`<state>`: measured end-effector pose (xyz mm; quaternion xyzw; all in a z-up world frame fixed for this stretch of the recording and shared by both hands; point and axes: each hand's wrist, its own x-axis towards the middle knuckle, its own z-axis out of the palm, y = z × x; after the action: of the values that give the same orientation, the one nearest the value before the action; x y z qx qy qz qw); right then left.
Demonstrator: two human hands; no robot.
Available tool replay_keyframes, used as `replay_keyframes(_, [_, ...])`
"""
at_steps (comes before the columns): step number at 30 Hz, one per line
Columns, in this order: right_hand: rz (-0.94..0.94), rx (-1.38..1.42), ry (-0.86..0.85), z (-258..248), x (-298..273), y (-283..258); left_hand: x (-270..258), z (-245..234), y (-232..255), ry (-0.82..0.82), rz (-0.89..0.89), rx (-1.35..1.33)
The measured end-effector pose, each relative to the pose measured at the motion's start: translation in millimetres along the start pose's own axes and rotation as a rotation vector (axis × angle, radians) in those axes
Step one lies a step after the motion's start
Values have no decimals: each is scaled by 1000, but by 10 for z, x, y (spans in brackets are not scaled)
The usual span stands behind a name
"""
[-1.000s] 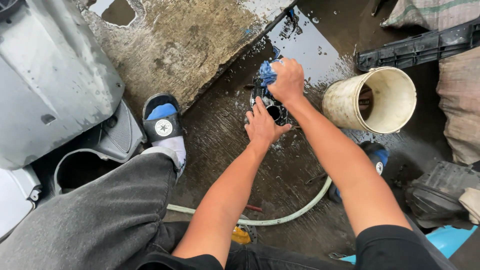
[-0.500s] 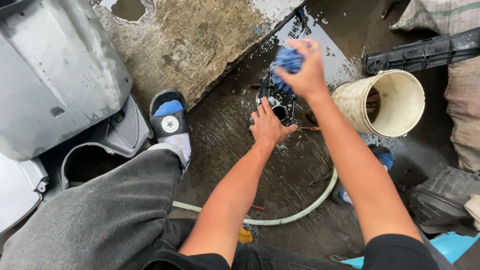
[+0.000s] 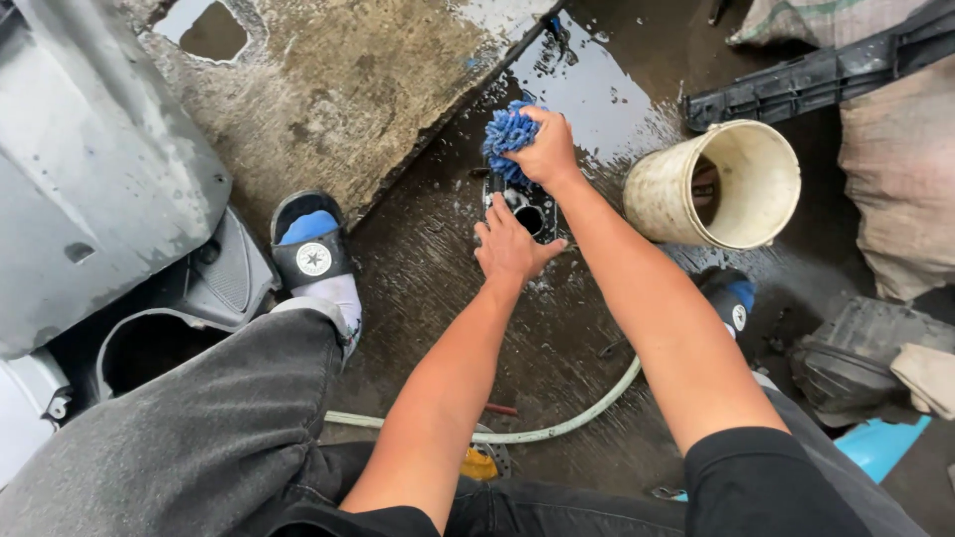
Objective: Cleaning a black plastic automotive part using a sponge and water hose
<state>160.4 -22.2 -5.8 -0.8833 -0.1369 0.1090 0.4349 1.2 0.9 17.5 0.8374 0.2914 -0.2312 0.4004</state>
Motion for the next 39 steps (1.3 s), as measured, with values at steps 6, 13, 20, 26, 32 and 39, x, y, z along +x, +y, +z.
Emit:
replay_keyframes(6, [-61, 663, 241, -283, -291, 23, -92, -131, 38, -31, 8, -42])
replay_keyframes(13, [-238, 289, 326, -308, -1168, 557, 507, 266, -344, -65, -45, -161])
replay_keyframes(20, [-160, -203, 423, 2, -1925, 872, 572, 197, -406, -113, -34, -367])
replay_keyframes(26, [-54, -204, 459, 50, -1662, 763, 509, -15, -418, -238, -132, -610])
replay_keyframes(32, [863, 314, 738, 68, -1544, 645, 549, 4, -416, -210, -155, -669])
replay_keyframes(39, [-160, -121, 460, 3, -2097, 89, 762, -138, -540, -181, -288, -836])
